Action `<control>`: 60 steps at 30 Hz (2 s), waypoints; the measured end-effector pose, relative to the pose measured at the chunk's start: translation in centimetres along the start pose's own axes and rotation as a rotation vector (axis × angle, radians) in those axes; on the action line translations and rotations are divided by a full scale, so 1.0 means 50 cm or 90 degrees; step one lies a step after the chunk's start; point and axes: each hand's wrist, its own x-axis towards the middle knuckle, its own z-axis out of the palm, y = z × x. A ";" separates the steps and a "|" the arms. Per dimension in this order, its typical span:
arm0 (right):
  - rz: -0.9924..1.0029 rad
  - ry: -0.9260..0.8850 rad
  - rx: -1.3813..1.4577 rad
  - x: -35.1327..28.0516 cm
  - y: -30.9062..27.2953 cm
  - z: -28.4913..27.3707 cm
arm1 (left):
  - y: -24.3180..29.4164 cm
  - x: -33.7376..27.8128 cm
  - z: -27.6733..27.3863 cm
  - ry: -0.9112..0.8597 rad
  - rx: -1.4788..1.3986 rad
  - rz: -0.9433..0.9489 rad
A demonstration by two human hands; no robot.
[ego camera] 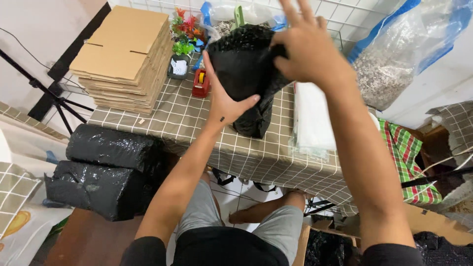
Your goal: Wrapping a black object with black plastic film for shipping
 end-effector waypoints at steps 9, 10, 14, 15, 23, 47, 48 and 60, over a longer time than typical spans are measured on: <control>-0.049 0.201 0.106 -0.049 0.067 -0.026 | -0.025 0.018 0.014 -0.052 -0.019 0.012; -0.044 0.203 0.107 -0.062 0.072 -0.033 | -0.022 0.019 0.013 -0.057 -0.019 0.013; 0.090 0.105 0.185 -0.102 0.035 -0.074 | -0.040 0.028 0.011 -0.046 -0.090 0.026; 0.178 0.054 0.255 -0.110 0.011 -0.087 | -0.051 0.028 0.013 -0.025 -0.091 0.014; 0.198 0.096 0.456 -0.111 -0.042 0.021 | -0.044 0.042 0.051 0.083 0.005 -0.067; 0.087 0.468 0.810 -0.051 0.001 0.403 | -0.094 0.024 0.066 -0.034 -0.113 0.093; 0.032 0.477 0.937 -0.049 0.017 0.419 | -0.094 0.025 0.061 -0.048 -0.122 0.097; 0.261 0.418 0.919 -0.009 0.079 0.432 | -0.161 0.073 0.030 -0.166 -0.184 0.008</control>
